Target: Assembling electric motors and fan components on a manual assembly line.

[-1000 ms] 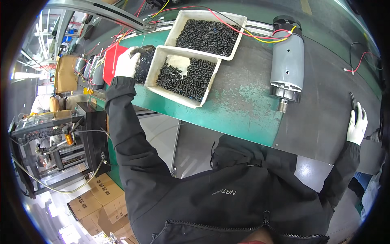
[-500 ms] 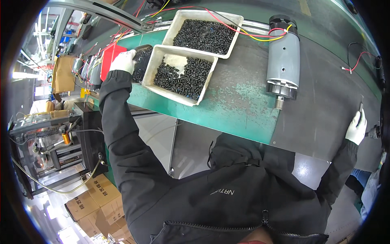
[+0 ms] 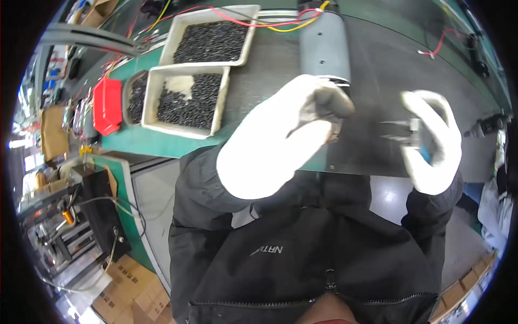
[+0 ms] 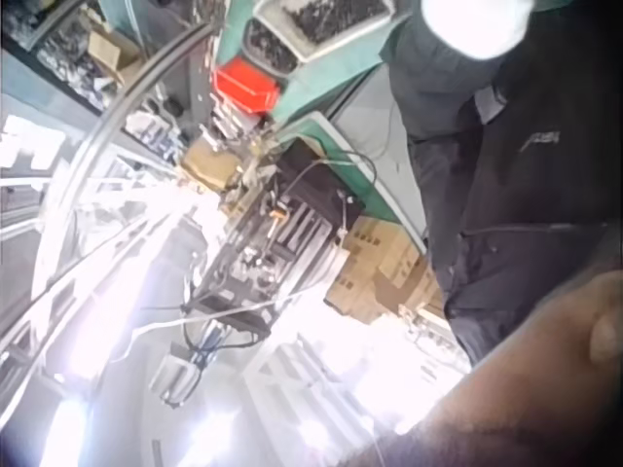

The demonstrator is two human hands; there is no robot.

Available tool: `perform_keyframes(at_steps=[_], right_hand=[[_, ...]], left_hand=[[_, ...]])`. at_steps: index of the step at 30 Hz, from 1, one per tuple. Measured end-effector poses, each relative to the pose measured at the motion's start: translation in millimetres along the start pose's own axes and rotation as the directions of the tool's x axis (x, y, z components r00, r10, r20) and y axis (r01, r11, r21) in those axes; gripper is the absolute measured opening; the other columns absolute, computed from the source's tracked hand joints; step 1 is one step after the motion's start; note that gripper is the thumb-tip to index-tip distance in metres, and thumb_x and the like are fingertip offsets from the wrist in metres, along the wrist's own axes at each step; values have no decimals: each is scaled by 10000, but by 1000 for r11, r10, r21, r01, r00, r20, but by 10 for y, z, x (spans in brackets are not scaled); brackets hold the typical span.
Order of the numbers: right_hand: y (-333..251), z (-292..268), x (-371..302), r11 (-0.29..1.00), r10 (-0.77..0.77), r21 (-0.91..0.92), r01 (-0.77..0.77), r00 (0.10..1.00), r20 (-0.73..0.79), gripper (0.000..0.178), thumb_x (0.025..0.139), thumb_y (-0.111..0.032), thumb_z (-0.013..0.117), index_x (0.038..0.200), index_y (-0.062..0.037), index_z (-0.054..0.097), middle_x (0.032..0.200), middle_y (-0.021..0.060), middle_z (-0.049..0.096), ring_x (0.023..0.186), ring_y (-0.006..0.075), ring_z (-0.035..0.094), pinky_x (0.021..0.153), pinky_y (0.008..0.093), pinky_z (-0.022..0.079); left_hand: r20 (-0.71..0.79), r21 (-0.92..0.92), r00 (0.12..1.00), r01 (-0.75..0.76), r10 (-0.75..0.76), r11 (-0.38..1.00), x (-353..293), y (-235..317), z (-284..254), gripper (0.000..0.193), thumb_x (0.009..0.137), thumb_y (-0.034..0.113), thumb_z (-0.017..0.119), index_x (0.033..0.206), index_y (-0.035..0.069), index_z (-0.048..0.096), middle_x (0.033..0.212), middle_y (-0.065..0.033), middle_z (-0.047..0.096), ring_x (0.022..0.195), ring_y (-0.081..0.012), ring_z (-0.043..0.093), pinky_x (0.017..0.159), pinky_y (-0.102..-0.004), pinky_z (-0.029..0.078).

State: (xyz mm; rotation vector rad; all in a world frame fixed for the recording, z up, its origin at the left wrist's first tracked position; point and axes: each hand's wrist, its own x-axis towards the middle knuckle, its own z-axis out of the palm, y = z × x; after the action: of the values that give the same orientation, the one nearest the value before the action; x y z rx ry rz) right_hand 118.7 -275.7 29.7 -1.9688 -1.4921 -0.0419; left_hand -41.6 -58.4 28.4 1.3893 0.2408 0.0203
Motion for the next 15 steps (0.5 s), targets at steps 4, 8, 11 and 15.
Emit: perform_keyframes(at_steps=[4,8,11,15], right_hand=[[-173,-63,225,997,-70,-16,71,995,77,541,617,28,597,1153,-12,660,1059,194,607,907,308,607,805,372,508],[-199,-125,231,958,-138,-240,159,985,101,600,548,-34,639,1147,-36,673,1055,185,612,925,303,596,807,384,509],[-170,-107,209,956,-158,-237,175,983,89,611,530,-44,637,1140,-42,676,1087,182,606,936,307,594,816,385,505],[-139,-92,228,955,-162,-235,183,981,106,598,521,-40,641,1118,-34,684,1116,181,600,941,312,595,817,387,504]], left_hand=[[43,125,991,-134,129,983,110,9,168,322,887,39,478,1203,-10,504,1077,-77,573,855,-74,535,703,-189,431],[30,49,999,-25,23,998,100,37,166,343,887,36,469,1227,-5,486,1139,-77,563,935,-73,523,763,-205,434],[14,127,998,-68,67,990,89,-21,156,325,893,17,447,1214,-4,494,1132,-78,567,947,-84,533,794,-219,444],[93,167,976,-209,195,964,115,-95,111,323,890,-35,410,1200,-15,499,1116,-85,573,948,-93,541,829,-246,460]])
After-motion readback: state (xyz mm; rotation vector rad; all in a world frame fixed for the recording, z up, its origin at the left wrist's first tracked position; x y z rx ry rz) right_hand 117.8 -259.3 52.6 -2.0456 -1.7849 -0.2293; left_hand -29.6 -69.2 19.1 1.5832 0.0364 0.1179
